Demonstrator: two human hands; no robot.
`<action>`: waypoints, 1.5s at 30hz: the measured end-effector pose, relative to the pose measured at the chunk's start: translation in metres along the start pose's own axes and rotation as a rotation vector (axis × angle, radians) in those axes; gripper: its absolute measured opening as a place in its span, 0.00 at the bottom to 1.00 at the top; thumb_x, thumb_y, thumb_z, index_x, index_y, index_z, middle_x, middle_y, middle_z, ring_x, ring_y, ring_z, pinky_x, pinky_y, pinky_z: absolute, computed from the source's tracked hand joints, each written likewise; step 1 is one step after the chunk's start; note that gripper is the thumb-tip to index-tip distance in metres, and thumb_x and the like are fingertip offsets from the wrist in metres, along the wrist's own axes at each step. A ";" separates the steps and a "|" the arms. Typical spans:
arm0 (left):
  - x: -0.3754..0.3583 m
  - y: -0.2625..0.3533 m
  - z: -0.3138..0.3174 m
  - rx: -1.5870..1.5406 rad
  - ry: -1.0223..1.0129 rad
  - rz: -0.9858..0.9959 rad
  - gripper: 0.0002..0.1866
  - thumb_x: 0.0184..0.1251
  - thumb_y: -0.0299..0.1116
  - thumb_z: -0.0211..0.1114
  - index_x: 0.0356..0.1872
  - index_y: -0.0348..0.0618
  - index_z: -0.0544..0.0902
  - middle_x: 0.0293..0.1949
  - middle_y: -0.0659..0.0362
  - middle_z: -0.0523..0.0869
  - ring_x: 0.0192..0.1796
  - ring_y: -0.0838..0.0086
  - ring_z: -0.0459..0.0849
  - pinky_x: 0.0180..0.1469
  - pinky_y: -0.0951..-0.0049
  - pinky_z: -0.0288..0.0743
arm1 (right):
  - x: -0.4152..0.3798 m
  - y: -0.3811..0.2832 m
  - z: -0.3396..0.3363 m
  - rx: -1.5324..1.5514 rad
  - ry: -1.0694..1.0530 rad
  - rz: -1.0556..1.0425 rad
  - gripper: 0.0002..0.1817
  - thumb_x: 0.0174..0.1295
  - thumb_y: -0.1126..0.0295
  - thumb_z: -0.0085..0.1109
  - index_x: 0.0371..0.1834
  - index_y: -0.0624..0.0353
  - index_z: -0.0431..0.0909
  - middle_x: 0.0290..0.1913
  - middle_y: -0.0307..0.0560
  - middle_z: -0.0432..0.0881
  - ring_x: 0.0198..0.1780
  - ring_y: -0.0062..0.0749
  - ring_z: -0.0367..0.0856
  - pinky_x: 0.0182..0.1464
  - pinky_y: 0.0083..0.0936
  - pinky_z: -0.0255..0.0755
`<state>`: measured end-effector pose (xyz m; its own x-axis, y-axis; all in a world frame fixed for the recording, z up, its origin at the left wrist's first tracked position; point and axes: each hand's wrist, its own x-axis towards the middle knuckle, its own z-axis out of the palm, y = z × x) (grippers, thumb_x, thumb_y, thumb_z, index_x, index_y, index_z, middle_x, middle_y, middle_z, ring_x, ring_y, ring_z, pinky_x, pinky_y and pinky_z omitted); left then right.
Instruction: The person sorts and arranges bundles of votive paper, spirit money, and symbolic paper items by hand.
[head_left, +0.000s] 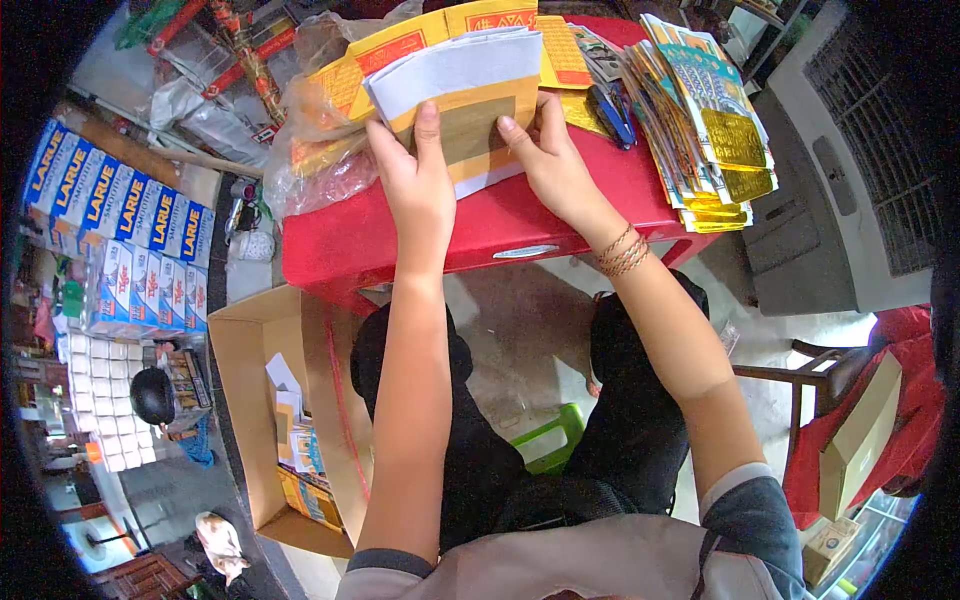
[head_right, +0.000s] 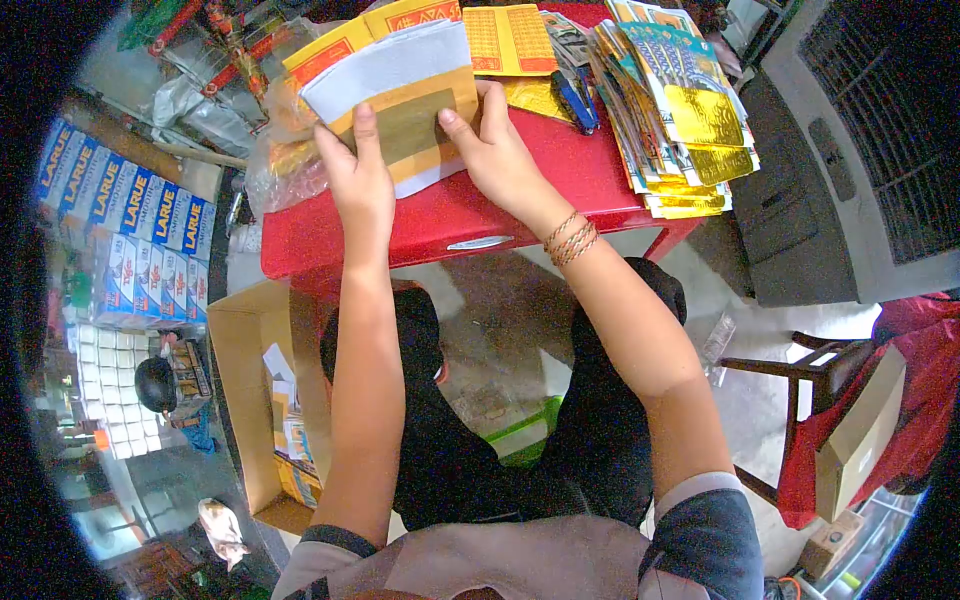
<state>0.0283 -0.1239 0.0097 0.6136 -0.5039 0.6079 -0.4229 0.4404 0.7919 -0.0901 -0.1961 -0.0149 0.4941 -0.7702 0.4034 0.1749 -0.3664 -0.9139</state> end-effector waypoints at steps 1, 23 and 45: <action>-0.001 0.002 -0.001 0.001 -0.002 0.000 0.21 0.72 0.43 0.56 0.50 0.32 0.68 0.47 0.47 0.77 0.49 0.65 0.75 0.56 0.66 0.65 | 0.001 0.000 -0.002 0.001 0.002 0.000 0.21 0.70 0.64 0.50 0.56 0.66 0.57 0.53 0.55 0.72 0.56 0.33 0.72 0.58 0.29 0.67; 0.002 0.000 -0.014 -0.150 0.142 -0.159 0.20 0.78 0.44 0.41 0.49 0.34 0.68 0.45 0.51 0.76 0.50 0.69 0.74 0.54 0.67 0.66 | -0.003 -0.012 -0.024 -0.031 -0.279 0.239 0.21 0.61 0.65 0.62 0.53 0.64 0.71 0.50 0.43 0.78 0.53 0.23 0.74 0.58 0.22 0.67; -0.004 -0.014 -0.064 -1.044 -0.130 -0.637 0.31 0.68 0.55 0.46 0.64 0.46 0.68 0.61 0.55 0.74 0.61 0.61 0.74 0.61 0.54 0.69 | 0.006 -0.028 -0.047 0.622 -0.174 0.413 0.21 0.62 0.72 0.59 0.58 0.64 0.70 0.51 0.46 0.80 0.49 0.28 0.81 0.53 0.26 0.75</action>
<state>0.0751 -0.0805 -0.0076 0.4191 -0.8903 0.1780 0.7010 0.4419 0.5598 -0.1316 -0.2152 0.0149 0.7418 -0.6682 0.0571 0.3684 0.3349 -0.8672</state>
